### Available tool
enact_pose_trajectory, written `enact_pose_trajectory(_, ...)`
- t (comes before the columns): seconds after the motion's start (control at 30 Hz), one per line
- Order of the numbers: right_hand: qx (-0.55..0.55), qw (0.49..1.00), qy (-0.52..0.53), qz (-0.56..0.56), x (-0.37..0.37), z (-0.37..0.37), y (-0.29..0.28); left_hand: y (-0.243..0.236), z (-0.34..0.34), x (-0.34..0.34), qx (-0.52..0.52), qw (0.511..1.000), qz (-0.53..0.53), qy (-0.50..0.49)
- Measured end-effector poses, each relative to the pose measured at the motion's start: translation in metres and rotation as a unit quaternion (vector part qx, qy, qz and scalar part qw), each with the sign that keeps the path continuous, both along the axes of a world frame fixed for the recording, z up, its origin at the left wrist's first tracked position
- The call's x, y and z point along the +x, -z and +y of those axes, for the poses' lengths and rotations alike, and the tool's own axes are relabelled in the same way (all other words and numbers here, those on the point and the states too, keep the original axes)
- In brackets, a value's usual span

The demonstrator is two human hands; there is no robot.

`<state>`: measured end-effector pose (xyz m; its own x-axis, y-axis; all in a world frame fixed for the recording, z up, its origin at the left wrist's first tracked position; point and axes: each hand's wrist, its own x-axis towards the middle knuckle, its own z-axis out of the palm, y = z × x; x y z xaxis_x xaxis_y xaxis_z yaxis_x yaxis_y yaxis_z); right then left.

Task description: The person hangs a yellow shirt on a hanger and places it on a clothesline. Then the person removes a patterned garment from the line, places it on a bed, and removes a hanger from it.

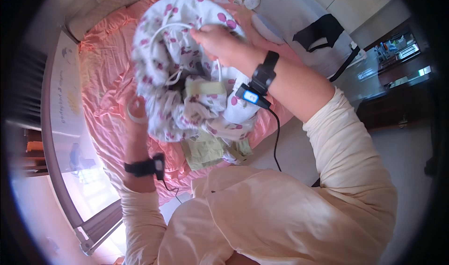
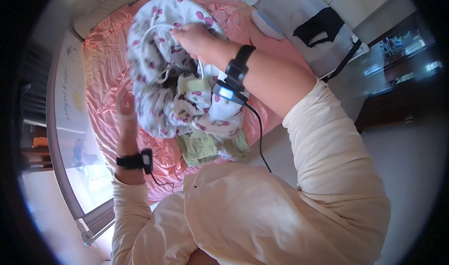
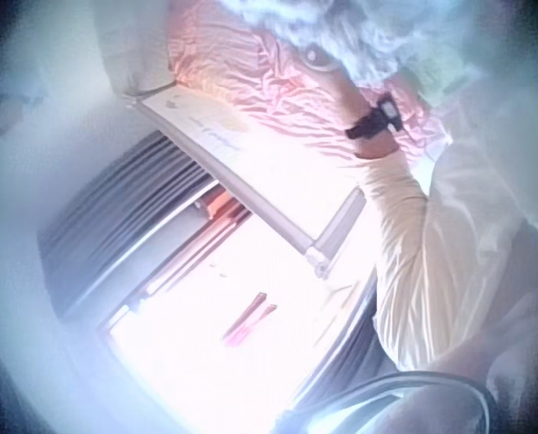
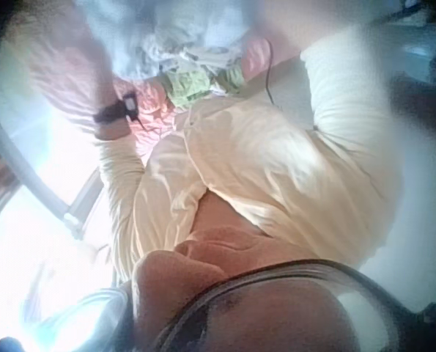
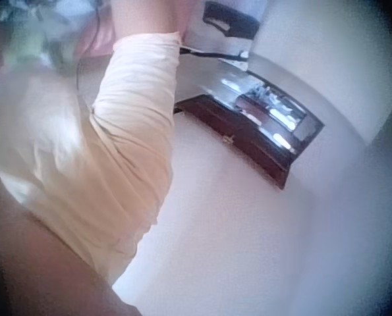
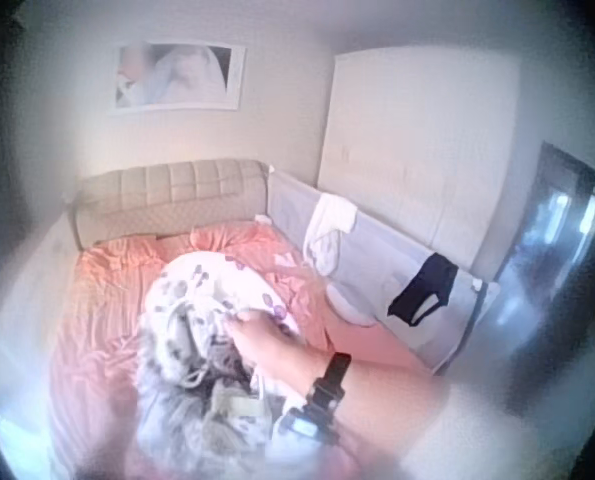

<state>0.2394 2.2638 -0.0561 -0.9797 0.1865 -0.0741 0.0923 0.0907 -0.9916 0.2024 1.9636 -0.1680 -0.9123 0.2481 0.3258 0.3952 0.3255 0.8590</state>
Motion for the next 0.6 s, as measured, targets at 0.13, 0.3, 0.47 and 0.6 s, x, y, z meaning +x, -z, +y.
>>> enact_pose_trajectory(0.13,-0.067,0.987,0.101,-0.104,-0.016,-0.004,-0.019,0.077,0.038,0.089,0.063,0.995,-0.035,0.072)
enact_pose_trajectory(0.3,-0.219,0.968,0.081,-0.092,0.021,-0.014,-0.024,0.118,0.105,0.104,0.217,0.809,-0.539,0.092)
enact_pose_trajectory(0.47,-0.222,0.968,0.009,-0.116,0.067,-0.019,-0.039,0.142,0.075,0.026,-0.011,0.975,-0.208,0.082)
enact_pose_trajectory(0.6,-0.226,0.952,-0.053,-0.201,0.102,-0.016,-0.051,0.133,0.025,-0.041,-0.050,0.997,0.061,-0.009)
